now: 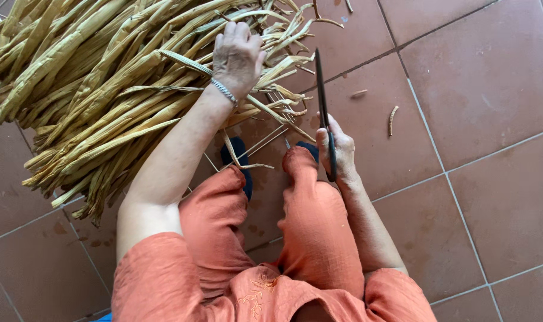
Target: The person sits on a small red stool and uses shears to cut dried sticks from a wire rack. The cut pieces fall onto the tiled floor around them.
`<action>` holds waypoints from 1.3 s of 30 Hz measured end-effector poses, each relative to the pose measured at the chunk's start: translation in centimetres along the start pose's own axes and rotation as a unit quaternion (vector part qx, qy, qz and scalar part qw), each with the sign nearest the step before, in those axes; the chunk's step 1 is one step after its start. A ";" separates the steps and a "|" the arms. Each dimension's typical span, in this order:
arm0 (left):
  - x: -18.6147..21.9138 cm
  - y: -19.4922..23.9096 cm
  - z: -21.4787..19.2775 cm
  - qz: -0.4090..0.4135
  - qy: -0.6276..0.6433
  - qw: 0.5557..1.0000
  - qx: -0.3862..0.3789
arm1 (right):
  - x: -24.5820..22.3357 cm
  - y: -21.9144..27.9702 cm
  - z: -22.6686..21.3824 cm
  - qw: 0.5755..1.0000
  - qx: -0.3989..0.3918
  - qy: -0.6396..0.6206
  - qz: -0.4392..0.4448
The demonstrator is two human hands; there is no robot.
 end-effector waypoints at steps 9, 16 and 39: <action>-1.0 0.0 -0.7 -0.094 0.214 0.971 -0.056 | -4.0 -2.0 0.2 0.995 -0.047 0.037 -0.074; -0.2 0.2 -2.4 -0.115 0.301 0.943 -0.079 | -4.0 -3.2 1.2 0.995 -0.037 0.066 -0.064; 0.7 -2.6 4.6 -0.100 0.125 0.985 -0.057 | 1.3 -1.2 -1.1 0.999 0.008 -0.039 0.027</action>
Point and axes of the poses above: each hand's wrist, its own y-axis away from the middle knuckle, its own z-axis out of the palm, x = y × z, the point moved 10 cm from there along -y, towards the middle knuckle, and after that the axes turned 7 degrees about -z, right-handed, at the moved point
